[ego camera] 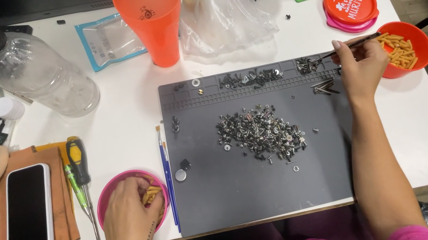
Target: Sorting through a pile of small screws on a magnetic repair mat and placing selected ones into a pink bowl.
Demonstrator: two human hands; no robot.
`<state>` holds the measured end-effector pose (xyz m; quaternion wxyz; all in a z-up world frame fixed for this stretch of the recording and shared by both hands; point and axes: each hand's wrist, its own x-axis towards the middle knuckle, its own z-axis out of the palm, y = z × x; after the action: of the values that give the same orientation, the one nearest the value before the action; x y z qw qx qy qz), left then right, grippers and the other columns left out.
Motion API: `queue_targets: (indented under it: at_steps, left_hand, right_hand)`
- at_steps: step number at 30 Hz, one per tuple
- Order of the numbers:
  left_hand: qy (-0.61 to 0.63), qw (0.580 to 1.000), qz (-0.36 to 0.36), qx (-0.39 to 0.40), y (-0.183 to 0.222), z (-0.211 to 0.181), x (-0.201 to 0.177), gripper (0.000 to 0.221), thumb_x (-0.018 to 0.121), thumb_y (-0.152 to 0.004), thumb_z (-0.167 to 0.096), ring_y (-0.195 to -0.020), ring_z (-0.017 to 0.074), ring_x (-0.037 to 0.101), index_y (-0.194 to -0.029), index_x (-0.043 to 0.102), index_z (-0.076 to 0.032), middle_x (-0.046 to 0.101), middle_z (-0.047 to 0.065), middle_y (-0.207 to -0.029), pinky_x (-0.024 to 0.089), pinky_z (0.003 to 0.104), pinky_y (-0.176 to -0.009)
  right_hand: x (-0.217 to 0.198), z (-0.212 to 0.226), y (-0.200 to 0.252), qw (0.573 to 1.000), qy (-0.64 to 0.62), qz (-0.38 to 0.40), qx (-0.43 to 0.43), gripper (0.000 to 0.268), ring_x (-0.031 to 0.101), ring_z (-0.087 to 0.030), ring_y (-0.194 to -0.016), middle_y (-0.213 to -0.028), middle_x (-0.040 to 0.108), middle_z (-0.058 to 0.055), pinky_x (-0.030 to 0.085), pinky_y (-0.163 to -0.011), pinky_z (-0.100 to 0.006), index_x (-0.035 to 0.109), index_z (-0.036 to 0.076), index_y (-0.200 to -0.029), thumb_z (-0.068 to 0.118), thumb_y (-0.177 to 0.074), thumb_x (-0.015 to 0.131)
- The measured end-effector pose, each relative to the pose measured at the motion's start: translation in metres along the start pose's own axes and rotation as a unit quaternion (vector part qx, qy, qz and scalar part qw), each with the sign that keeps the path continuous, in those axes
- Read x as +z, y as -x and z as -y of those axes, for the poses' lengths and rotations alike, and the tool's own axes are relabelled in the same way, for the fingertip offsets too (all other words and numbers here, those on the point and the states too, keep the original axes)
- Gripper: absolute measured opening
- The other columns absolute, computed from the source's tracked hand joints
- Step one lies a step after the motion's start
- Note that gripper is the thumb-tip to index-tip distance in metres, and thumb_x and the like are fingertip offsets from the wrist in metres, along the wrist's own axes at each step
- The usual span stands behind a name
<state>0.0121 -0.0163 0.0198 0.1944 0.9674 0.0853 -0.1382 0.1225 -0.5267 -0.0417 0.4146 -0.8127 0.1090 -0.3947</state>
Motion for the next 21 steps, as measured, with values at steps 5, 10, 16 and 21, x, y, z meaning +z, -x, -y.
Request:
queue_targets:
  at_steps: [5,10,16,21]
  left_hand:
    - [-0.001,1.000,0.015,-0.002,-0.003,0.007,0.005,0.019,0.077,-0.091,-0.033,-0.103,0.0158,0.069,-0.100,0.073,-0.016,0.073,-0.004,-0.106,0.060,0.037,-0.080]
    - [-0.009,1.000,0.020,0.009,-0.001,0.006,0.003,0.019,0.074,-0.092,-0.032,-0.097,0.0175,0.069,-0.104,0.075,-0.017,0.073,-0.003,-0.103,0.058,0.039,-0.074]
    - [0.009,1.000,0.005,0.020,0.003,0.002,-0.001,0.016,0.073,-0.093,-0.029,-0.092,0.0175,0.070,-0.102,0.079,-0.017,0.076,-0.003,-0.097,0.057,0.039,-0.074]
    - [0.011,1.000,0.005,0.021,0.006,0.001,-0.002,0.018,0.069,-0.096,-0.030,-0.101,0.0213,0.070,-0.101,0.080,-0.016,0.079,-0.001,-0.100,0.057,0.042,-0.081]
  right_hand:
    - [0.004,0.008,0.002,1.000,-0.010,0.004,0.026,0.025,0.075,-0.015,-0.069,-0.076,0.073,-0.007,0.055,-0.068,-0.024,0.066,0.005,-0.093,0.013,-0.105,0.087]
    - [0.003,0.010,0.003,1.000,0.008,0.002,0.023,0.027,0.075,-0.014,-0.067,-0.074,0.073,-0.007,0.055,-0.068,-0.024,0.066,0.005,-0.092,0.015,-0.105,0.087]
    - [-0.002,0.004,0.002,0.999,0.020,-0.028,0.000,0.030,0.071,-0.014,-0.072,-0.079,0.073,-0.007,0.055,-0.069,-0.028,0.067,0.004,-0.091,0.015,-0.106,0.090]
    - [0.003,0.043,0.013,0.999,-0.045,0.000,0.022,0.026,0.077,-0.019,-0.072,-0.080,0.070,-0.008,0.058,-0.066,-0.026,0.068,0.003,-0.095,0.013,-0.108,0.088]
